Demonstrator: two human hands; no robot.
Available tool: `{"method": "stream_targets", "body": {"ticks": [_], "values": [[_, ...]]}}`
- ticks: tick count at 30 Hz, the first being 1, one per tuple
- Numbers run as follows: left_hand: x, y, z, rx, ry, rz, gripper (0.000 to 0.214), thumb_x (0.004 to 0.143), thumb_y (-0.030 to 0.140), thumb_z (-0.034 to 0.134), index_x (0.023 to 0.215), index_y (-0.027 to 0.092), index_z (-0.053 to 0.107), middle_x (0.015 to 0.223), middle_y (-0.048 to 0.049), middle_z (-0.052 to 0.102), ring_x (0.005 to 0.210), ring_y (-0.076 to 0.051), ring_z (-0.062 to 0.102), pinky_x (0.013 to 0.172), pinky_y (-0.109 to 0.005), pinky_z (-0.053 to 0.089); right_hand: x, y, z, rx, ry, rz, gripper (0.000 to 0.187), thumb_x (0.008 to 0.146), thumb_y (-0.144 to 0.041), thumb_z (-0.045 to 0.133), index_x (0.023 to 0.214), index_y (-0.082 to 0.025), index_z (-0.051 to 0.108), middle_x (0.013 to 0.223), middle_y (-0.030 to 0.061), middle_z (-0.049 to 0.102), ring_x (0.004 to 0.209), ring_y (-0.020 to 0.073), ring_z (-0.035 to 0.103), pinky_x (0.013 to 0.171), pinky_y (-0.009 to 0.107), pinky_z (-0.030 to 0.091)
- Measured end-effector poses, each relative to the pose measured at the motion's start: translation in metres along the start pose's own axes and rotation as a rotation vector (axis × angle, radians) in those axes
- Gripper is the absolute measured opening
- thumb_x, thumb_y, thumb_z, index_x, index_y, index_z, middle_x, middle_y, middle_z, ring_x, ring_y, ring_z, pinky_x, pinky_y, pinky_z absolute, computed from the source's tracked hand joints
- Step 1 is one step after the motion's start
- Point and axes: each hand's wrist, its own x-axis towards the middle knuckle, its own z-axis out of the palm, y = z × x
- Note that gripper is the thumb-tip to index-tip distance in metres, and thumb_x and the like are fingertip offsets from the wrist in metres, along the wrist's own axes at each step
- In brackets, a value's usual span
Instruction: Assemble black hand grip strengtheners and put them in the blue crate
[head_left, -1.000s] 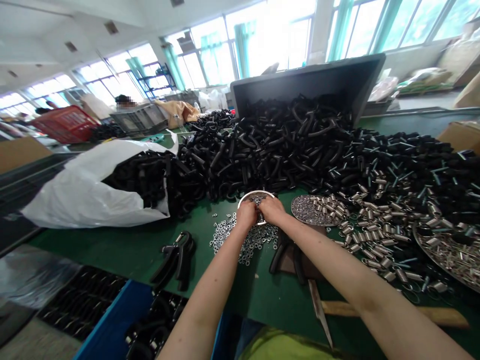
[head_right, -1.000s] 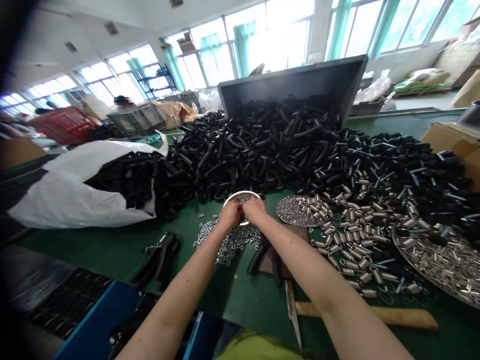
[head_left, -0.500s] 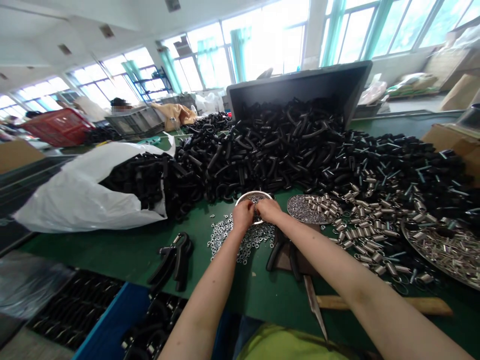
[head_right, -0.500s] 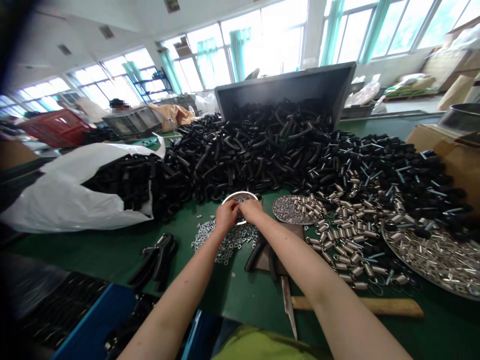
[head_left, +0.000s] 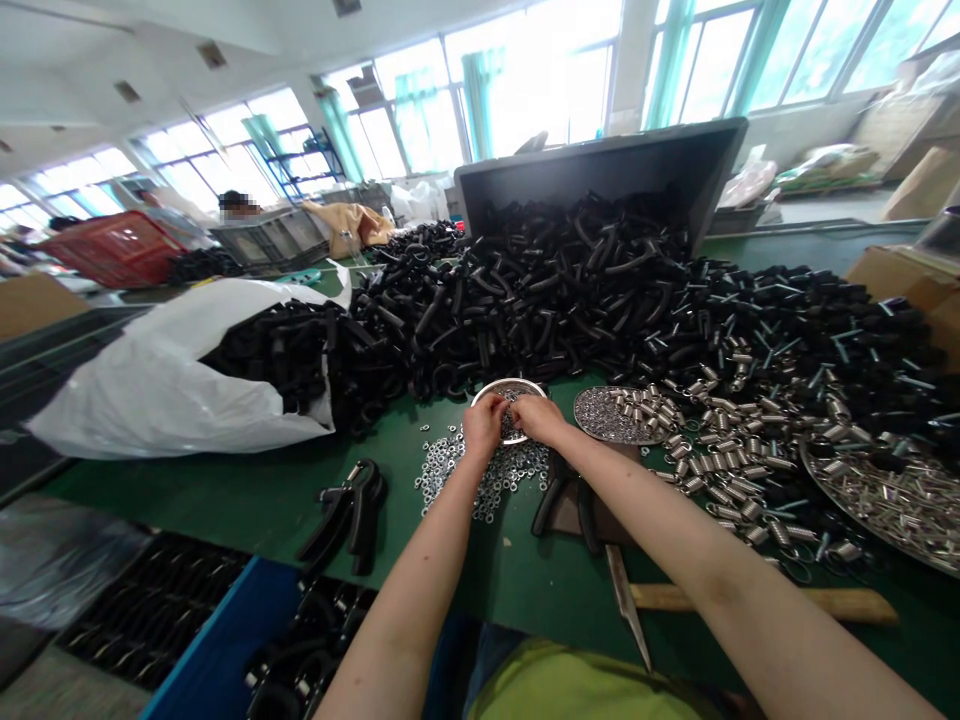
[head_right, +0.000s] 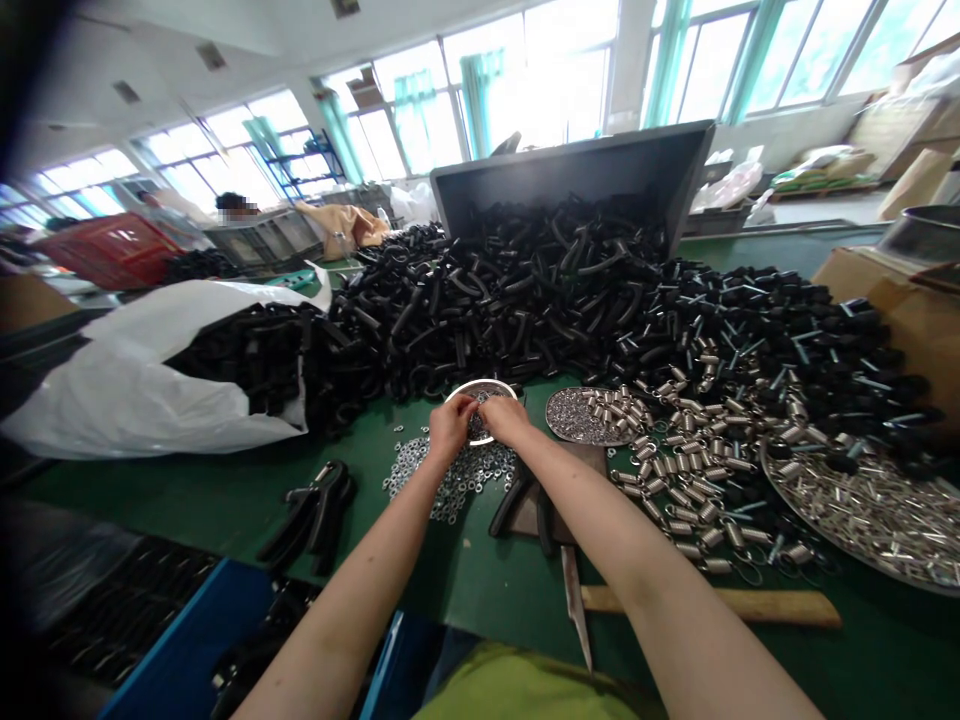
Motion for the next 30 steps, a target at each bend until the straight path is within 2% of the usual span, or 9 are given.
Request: {"method": "stream_targets", "body": {"ticks": [6, 8, 11, 13, 17, 19, 22, 30], "values": [[-0.001, 0.005, -0.006, -0.062, 0.048, -0.011, 0.024, 0.085, 0.033, 0.048, 0.084, 0.016, 0.066, 0.076, -0.0033, 0.067, 0.071, -0.015, 0.058, 0.066, -0.024, 0.039, -0.006, 0.002, 0.003, 0.209, 0.134, 0.025, 0.026, 0.088, -0.032, 0.053, 0.109, -0.017, 0.058, 0.110, 0.0071, 0.059, 0.096, 0.0188, 0.058, 0.083, 0.039, 0.048], [-0.004, 0.008, -0.009, -0.087, 0.053, -0.004, 0.026, 0.085, 0.034, 0.047, 0.082, 0.015, 0.065, 0.075, -0.0031, 0.065, 0.071, -0.015, 0.057, 0.066, -0.024, 0.039, -0.013, 0.004, 0.000, 0.303, 0.217, 0.026, 0.021, 0.087, -0.027, 0.053, 0.105, -0.018, 0.061, 0.103, 0.0057, 0.064, 0.096, 0.0180, 0.059, 0.086, 0.036, 0.046], [-0.023, 0.018, -0.009, -0.129, 0.038, 0.032, 0.025, 0.085, 0.036, 0.048, 0.079, 0.016, 0.062, 0.077, -0.0024, 0.063, 0.074, -0.014, 0.056, 0.069, -0.024, 0.040, -0.034, 0.015, -0.005, 0.456, 0.343, 0.028, 0.029, 0.086, -0.022, 0.050, 0.114, -0.021, 0.057, 0.097, 0.0023, 0.068, 0.091, 0.0149, 0.061, 0.084, 0.028, 0.044], [-0.042, 0.028, -0.006, -0.163, -0.013, 0.082, 0.024, 0.084, 0.037, 0.051, 0.075, 0.017, 0.061, 0.077, -0.0009, 0.061, 0.075, -0.013, 0.055, 0.070, -0.023, 0.039, -0.054, 0.030, -0.004, 0.550, 0.382, 0.036, 0.030, 0.087, -0.023, 0.045, 0.115, -0.021, 0.055, 0.093, 0.0014, 0.069, 0.082, 0.0130, 0.063, 0.076, 0.025, 0.047], [-0.079, 0.049, 0.006, -0.236, -0.205, 0.210, 0.022, 0.083, 0.036, 0.055, 0.072, 0.017, 0.060, 0.073, 0.0003, 0.058, 0.071, -0.012, 0.053, 0.066, -0.023, 0.038, -0.094, 0.066, 0.010, 0.663, 0.372, 0.088, 0.022, 0.086, -0.029, 0.043, 0.095, -0.018, 0.060, 0.080, 0.0025, 0.069, 0.063, 0.0130, 0.062, 0.056, 0.024, 0.047], [-0.088, 0.056, 0.013, -0.246, -0.277, 0.240, 0.020, 0.082, 0.035, 0.057, 0.073, 0.017, 0.061, 0.073, 0.0003, 0.057, 0.071, -0.013, 0.053, 0.064, -0.023, 0.037, -0.107, 0.078, 0.019, 0.668, 0.366, 0.117, 0.020, 0.083, -0.032, 0.047, 0.084, -0.017, 0.061, 0.072, 0.0017, 0.067, 0.060, 0.0137, 0.060, 0.053, 0.024, 0.045], [-0.090, 0.059, 0.021, -0.227, -0.324, 0.248, 0.018, 0.081, 0.033, 0.058, 0.073, 0.017, 0.061, 0.073, 0.0002, 0.057, 0.071, -0.013, 0.053, 0.063, -0.023, 0.036, -0.114, 0.083, 0.027, 0.628, 0.360, 0.140, 0.020, 0.079, -0.033, 0.052, 0.075, -0.018, 0.062, 0.068, 0.0005, 0.064, 0.062, 0.0144, 0.058, 0.055, 0.024, 0.043], [-0.090, 0.058, 0.025, -0.178, -0.295, 0.269, 0.018, 0.082, 0.032, 0.058, 0.074, 0.017, 0.062, 0.075, -0.0002, 0.057, 0.072, -0.013, 0.054, 0.066, -0.023, 0.038, -0.104, 0.071, 0.020, 0.423, 0.339, 0.189, 0.017, 0.081, -0.031, 0.052, 0.075, -0.020, 0.063, 0.074, 0.0012, 0.066, 0.069, 0.0150, 0.058, 0.063, 0.024, 0.038]]}}
